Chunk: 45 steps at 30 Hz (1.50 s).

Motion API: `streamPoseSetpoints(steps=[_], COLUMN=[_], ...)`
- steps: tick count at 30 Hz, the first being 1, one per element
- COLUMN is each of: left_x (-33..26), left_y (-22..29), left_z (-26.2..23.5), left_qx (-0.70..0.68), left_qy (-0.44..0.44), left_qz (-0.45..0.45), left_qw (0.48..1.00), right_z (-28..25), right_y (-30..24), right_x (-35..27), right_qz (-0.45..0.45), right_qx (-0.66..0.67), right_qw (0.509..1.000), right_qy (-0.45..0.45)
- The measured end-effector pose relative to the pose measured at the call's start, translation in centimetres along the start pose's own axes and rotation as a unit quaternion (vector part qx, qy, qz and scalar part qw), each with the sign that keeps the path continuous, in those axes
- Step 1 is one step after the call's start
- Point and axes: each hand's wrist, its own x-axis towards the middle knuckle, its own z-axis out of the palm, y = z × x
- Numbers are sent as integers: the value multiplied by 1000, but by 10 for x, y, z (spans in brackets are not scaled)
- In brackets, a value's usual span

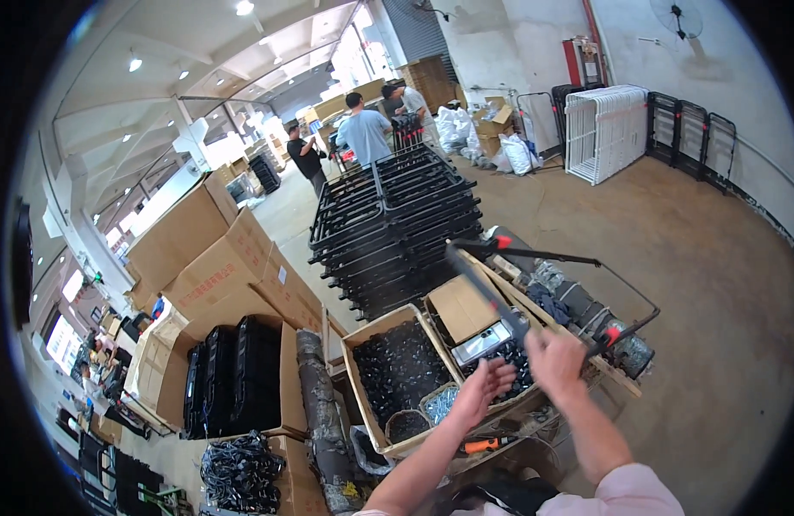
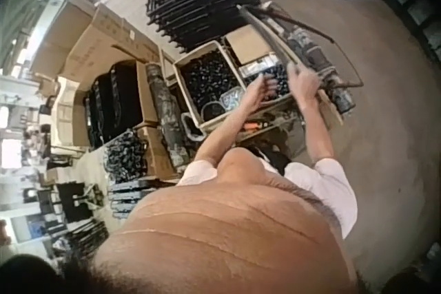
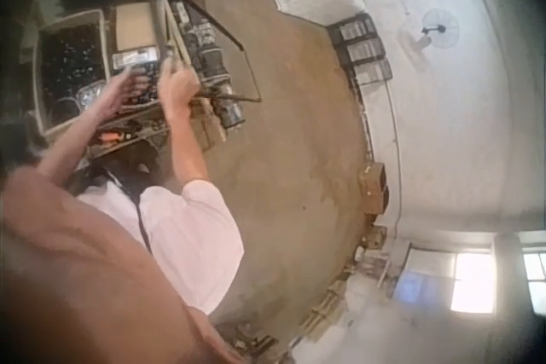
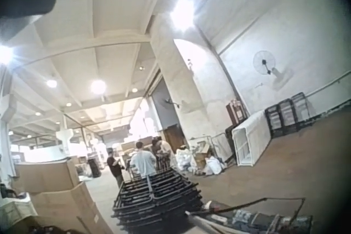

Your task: The recorder is assembling a plastic cover onto a metal frame using a pneumatic screwdriver in a factory setting.

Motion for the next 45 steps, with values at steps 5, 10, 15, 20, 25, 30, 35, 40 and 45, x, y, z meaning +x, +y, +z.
streamPoseSetpoints(steps=[5, 10, 15, 20, 25, 30, 35, 40, 45], left_x=[-9, -64, -122, -152, -166, -210, -258, -304, -347], left_y=[11, -25, -38, -49, -76, -76, -44, -30, -41], left_z=[-9, -118, -205, -220, -242, -242, -262, -297, -342], left_qx=[-310, -217, 20, 179, 160, 146, 237, 254, 300], left_qy=[93, 282, 429, 506, 520, 529, 586, 605, 627], left_qz=[-36, -63, -37, 14, 45, 33, 37, 25, -3], left_qw=[946, 932, 902, 844, 837, 835, 774, 754, 719], right_z=[-18, -27, -7, 46, 77, 65, 22, 30, 48], right_y=[-15, 171, 317, 366, 356, 331, 223, 183, 155], right_x=[-101, -129, -125, -105, -70, -77, -83, -117, -148], right_qz=[-164, 303, 551, 558, 567, 509, 468, 474, 477], right_qx=[188, 229, 329, 503, 430, 429, 478, 485, 481], right_qw=[948, 925, 767, 657, 702, 746, 738, 723, 719], right_qy=[-197, 25, 24, -68, 4, -28, -85, -134, -156])
